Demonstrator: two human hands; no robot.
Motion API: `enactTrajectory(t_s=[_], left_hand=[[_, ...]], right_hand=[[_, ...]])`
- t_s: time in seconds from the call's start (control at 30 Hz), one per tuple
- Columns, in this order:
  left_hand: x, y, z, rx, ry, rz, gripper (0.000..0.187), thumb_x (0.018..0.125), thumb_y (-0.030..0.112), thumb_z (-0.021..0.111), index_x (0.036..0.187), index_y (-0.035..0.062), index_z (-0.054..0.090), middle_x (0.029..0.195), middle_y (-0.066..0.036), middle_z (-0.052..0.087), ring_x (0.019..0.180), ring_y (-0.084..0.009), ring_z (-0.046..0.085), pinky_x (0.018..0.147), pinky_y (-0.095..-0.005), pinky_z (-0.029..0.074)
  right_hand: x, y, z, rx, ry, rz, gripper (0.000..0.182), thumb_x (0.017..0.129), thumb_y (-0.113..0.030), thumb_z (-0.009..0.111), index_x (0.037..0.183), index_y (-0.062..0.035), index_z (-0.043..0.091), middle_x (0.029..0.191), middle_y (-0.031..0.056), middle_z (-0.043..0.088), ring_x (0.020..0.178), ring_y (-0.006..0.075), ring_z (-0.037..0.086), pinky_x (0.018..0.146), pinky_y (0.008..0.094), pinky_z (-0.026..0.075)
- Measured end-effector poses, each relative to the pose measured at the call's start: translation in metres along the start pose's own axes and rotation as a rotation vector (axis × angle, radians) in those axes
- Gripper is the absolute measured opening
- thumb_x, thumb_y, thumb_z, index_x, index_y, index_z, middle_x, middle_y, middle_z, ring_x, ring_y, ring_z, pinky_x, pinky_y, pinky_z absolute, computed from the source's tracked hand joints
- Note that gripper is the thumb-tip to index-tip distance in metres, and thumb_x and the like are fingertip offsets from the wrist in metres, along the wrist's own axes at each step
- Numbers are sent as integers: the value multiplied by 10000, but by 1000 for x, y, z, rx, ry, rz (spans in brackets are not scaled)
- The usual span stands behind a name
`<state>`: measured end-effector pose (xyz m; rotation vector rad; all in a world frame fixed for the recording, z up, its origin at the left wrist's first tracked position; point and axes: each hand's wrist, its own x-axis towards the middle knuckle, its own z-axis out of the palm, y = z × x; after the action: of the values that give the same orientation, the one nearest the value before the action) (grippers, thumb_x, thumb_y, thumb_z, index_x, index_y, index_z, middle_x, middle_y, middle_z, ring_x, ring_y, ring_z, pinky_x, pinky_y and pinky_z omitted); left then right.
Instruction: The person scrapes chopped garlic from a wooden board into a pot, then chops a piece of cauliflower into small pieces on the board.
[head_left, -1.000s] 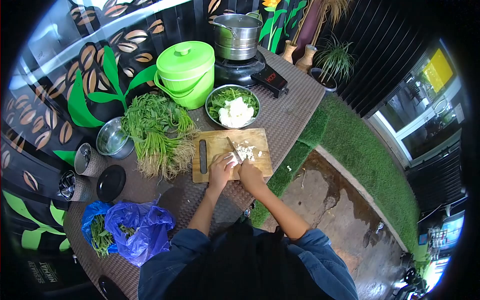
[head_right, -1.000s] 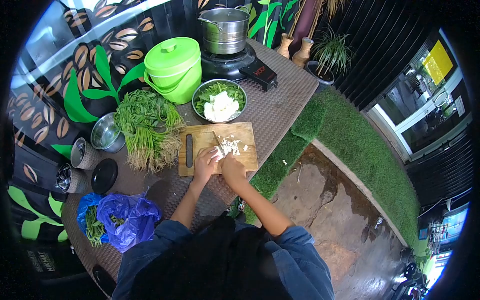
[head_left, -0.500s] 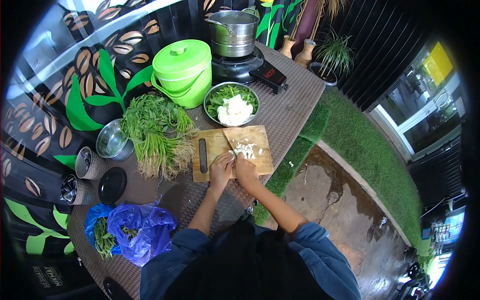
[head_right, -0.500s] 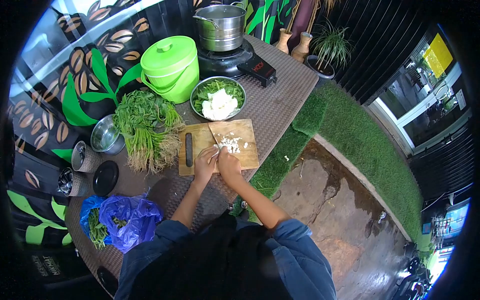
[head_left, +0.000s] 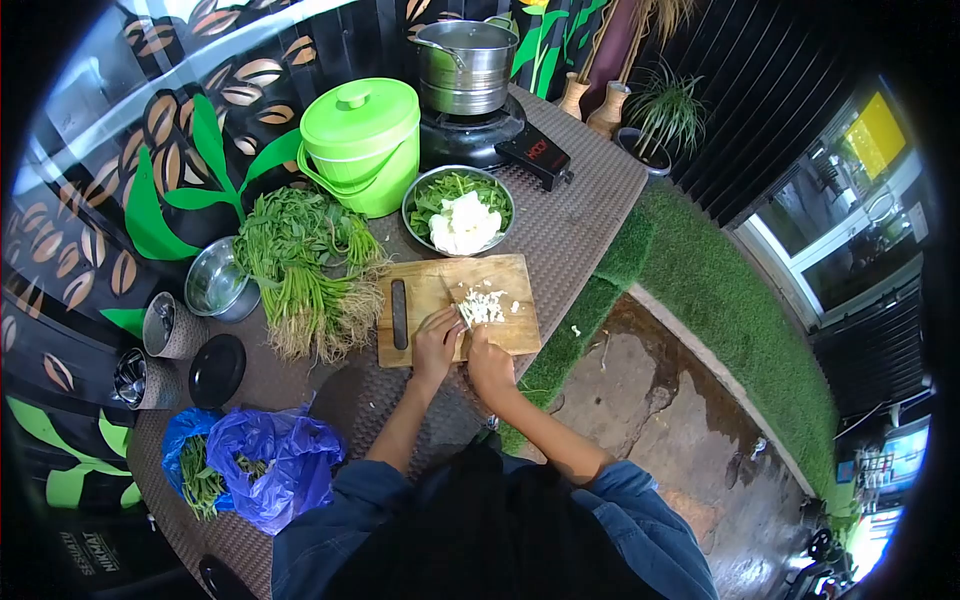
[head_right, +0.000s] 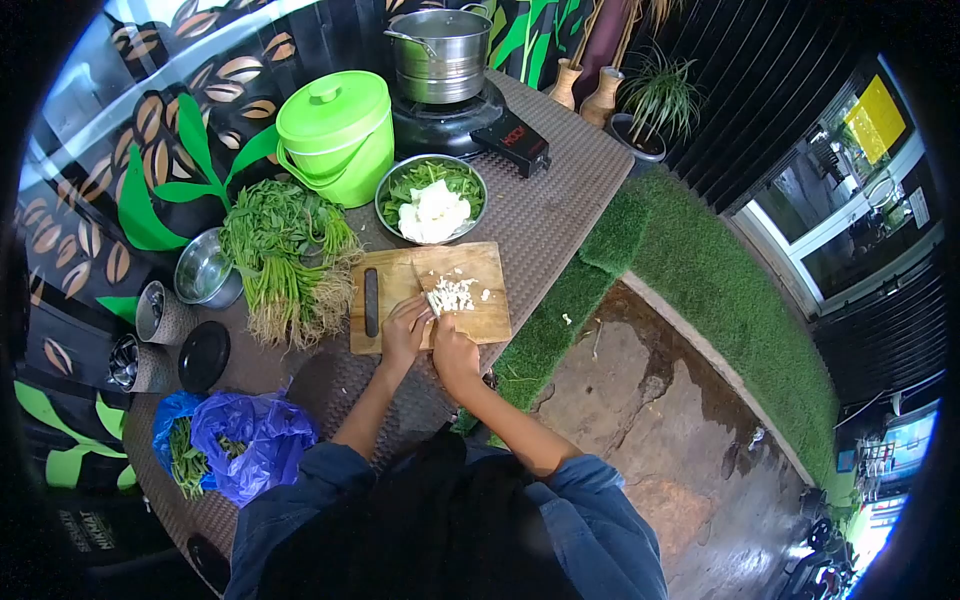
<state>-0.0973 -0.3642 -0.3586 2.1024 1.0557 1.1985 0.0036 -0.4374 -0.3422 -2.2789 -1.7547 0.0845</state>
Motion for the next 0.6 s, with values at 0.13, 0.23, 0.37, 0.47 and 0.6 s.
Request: enactTrajectory(t_s=[0.13, 0.23, 0.37, 0.47, 0.6], left_hand=[[1, 3, -1, 19, 4, 22, 173, 811, 50, 660, 961, -27, 700, 1038, -164, 680, 1049, -291, 622, 914, -361, 491], [0, 1, 0, 7, 11, 8, 180, 802, 42, 659, 964, -25, 696, 1042, -159, 677, 1047, -293, 620, 922, -365, 487], [-2, 3, 2, -18, 19, -23, 207, 788, 45, 662, 984, -19, 680, 1044, -154, 668, 1051, -303, 603, 972, -398, 451], [-1, 3, 1, 62, 48, 14, 206, 794, 36, 668, 990, -27, 669, 1049, -163, 663, 1040, -322, 593, 970, -387, 451], [-1, -1, 2, 55, 33, 9, 212, 799, 56, 669, 995, -25, 671, 1048, -168, 663, 1039, -332, 586, 1008, -410, 417]], right_hand=[[19, 5, 16, -30, 6, -53, 188, 911, -185, 496, 961, -7, 461, 633, 156, 646, 617, 292, 690, 506, 396, 556], [40, 1, 3, 105, -62, -31, 244, 897, -207, 529, 972, 16, 463, 694, 173, 660, 663, 328, 688, 563, 417, 557], [54, 15, -29, 249, -190, -68, 307, 905, -242, 500, 1017, 43, 484, 791, 271, 646, 763, 429, 653, 690, 498, 526], [40, 11, -51, 264, -248, -29, 286, 899, -220, 493, 1002, 48, 490, 810, 284, 643, 791, 441, 649, 716, 501, 516], [12, 7, -33, 132, -191, -12, 242, 892, -183, 520, 977, 40, 478, 756, 231, 660, 712, 358, 689, 606, 444, 557]])
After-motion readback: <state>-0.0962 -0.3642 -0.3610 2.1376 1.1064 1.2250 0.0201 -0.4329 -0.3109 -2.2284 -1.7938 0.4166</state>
